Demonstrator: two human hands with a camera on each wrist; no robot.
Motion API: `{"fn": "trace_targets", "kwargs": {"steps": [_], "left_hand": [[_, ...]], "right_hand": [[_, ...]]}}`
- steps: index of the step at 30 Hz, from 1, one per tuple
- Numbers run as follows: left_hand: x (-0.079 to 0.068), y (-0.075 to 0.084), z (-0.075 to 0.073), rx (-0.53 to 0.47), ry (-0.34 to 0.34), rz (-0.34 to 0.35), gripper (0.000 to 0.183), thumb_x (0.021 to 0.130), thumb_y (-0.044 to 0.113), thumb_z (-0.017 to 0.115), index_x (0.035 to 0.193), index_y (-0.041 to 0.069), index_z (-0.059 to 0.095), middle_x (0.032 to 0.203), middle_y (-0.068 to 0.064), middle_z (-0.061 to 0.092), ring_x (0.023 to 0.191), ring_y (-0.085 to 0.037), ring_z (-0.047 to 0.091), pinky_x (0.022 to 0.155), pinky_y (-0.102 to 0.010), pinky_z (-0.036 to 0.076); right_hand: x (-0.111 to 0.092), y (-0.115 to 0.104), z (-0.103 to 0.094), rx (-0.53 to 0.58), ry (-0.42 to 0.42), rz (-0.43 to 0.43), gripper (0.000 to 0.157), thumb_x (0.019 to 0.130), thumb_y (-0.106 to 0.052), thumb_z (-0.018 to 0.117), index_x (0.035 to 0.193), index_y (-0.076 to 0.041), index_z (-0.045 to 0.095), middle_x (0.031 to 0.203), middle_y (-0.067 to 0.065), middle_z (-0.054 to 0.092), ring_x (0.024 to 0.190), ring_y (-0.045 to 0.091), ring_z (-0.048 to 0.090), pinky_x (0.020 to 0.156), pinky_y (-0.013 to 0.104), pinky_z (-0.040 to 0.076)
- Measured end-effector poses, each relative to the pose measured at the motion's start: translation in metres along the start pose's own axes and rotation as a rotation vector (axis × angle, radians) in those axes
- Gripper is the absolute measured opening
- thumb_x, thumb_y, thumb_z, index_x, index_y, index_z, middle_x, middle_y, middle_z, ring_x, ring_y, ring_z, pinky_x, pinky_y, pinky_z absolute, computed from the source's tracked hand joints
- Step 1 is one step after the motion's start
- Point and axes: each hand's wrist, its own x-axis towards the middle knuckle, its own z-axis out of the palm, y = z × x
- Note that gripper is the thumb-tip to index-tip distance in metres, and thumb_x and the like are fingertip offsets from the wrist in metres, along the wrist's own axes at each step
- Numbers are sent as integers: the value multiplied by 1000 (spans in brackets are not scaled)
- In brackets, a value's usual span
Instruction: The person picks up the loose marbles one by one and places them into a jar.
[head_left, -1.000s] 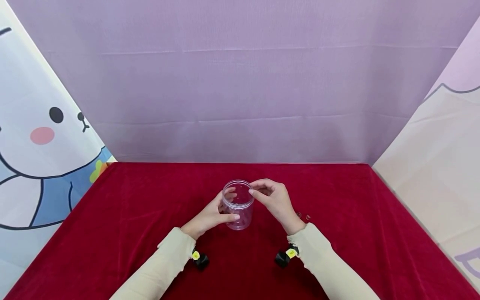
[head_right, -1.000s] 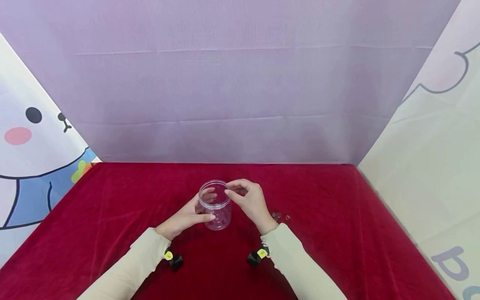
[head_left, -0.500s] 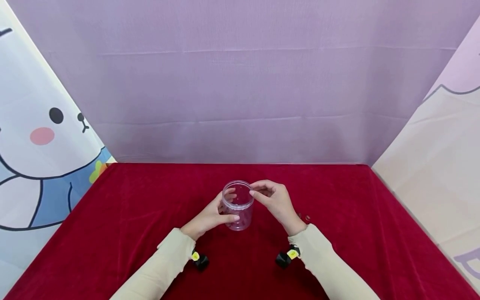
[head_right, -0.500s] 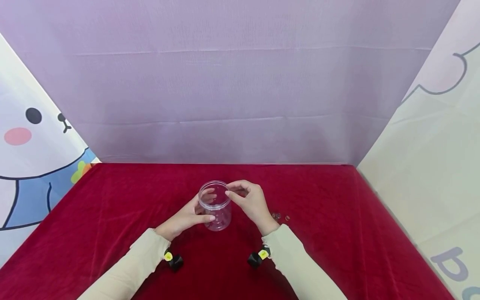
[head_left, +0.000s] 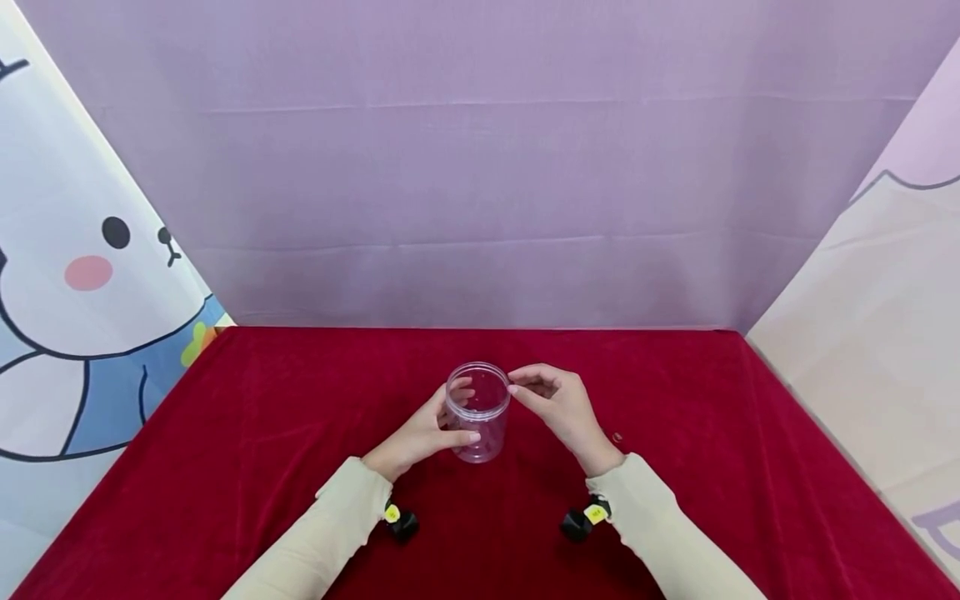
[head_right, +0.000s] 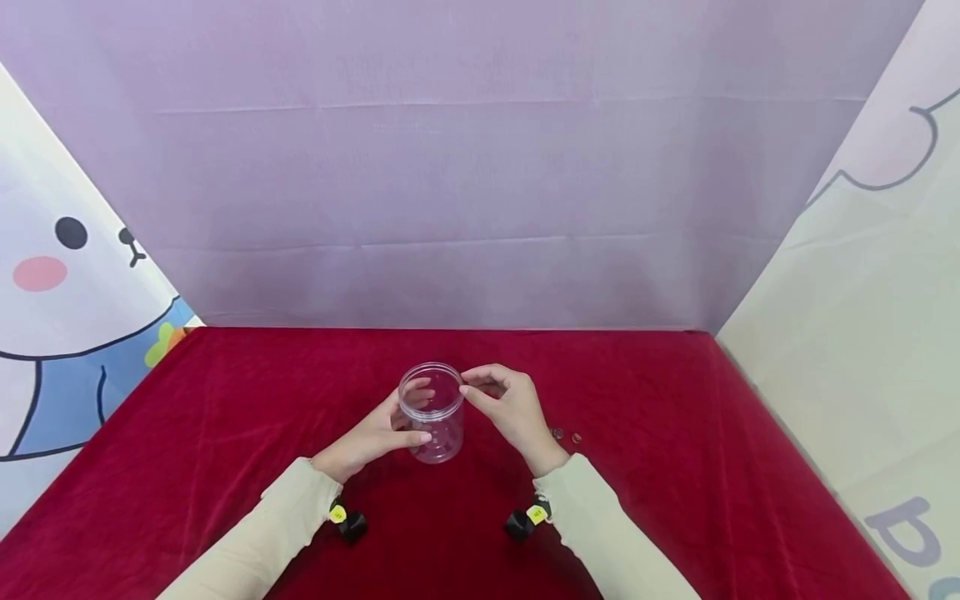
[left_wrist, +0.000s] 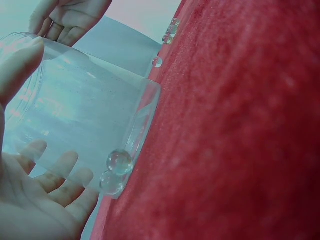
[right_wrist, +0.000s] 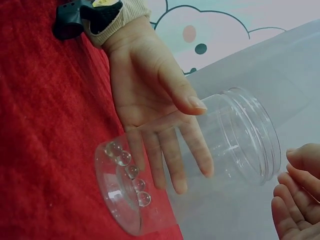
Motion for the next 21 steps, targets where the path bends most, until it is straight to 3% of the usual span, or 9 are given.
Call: {"fn": "trace_targets", "kwargs": {"steps": [21], "left_hand": [[0,-2,-2,15,-6,24,84,82,20,73,148,17,21,148,-13,32,137,-32,29,109,-51,27]], "right_hand": [[-12,18,-22,-62,14,64,20,84,-14,72,102,-7,70,96,9,70,82,14,65,74,24,53]]}}
